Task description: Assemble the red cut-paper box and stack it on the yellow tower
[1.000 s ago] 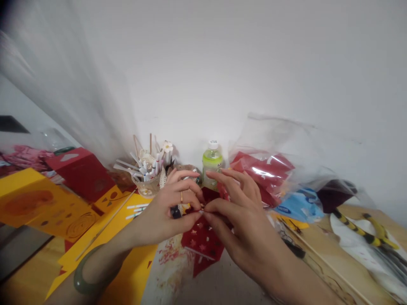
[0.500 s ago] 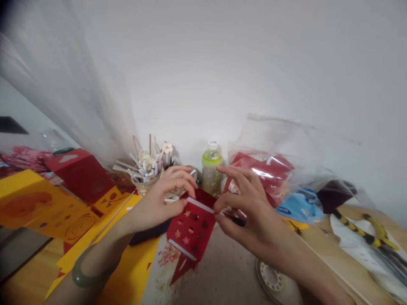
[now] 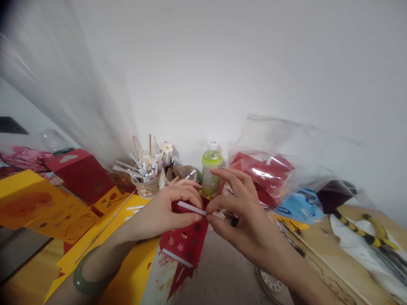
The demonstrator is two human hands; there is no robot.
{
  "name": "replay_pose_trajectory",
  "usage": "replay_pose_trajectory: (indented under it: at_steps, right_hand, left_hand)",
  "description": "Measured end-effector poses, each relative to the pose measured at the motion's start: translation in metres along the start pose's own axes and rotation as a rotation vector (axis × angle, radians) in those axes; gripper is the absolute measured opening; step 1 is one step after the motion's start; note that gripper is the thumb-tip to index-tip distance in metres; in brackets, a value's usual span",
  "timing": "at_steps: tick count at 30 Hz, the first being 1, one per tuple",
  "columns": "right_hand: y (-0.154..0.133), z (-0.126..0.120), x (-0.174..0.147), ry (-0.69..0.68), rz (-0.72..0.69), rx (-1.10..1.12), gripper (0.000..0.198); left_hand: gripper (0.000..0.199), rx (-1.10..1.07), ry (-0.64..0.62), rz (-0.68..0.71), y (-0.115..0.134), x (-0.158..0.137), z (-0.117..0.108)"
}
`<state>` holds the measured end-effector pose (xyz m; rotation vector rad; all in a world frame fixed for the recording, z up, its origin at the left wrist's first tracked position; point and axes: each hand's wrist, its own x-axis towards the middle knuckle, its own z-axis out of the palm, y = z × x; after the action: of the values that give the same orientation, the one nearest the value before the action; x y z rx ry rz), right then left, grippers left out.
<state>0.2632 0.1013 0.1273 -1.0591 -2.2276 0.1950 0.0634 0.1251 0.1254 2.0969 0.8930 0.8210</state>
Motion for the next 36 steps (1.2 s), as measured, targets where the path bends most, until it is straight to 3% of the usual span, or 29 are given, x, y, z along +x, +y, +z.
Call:
replay_pose_trajectory:
  at_steps: [4,10,13,20,26,36]
  right_hand:
    - [0.002,-0.004,0.0,0.008,0.034,0.011,0.01]
    - [0.009,-0.007,0.001,0.1,0.074,-0.01,0.01]
    - [0.012,-0.005,0.002,0.136,0.037,-0.095,0.011]
    - [-0.002,0.001,0.004,0.494,-0.169,-0.419,0.006]
    - [-0.009,0.011,-0.002,0.292,-0.32,-0.407,0.011]
    - [-0.012,0.01,-0.005,0.262,-0.353,-0.399,0.013]
  left_hand:
    - [0.006,-0.022,-0.028,-0.084,-0.003,0.002,-0.008]
    - [0.007,-0.13,-0.022,0.006,-0.02,0.006,-0.018]
    - [0.005,-0.116,0.002,-0.019,-0.022,0.006,-0.015]
    - [0.007,-0.007,0.191,-0.016,-0.015,0.004,-0.004]
    - [0.008,0.169,0.17,0.085,-0.005,-0.003,0.001]
    - [0.009,0.265,0.202,0.189,0.003,-0.007,0.004]
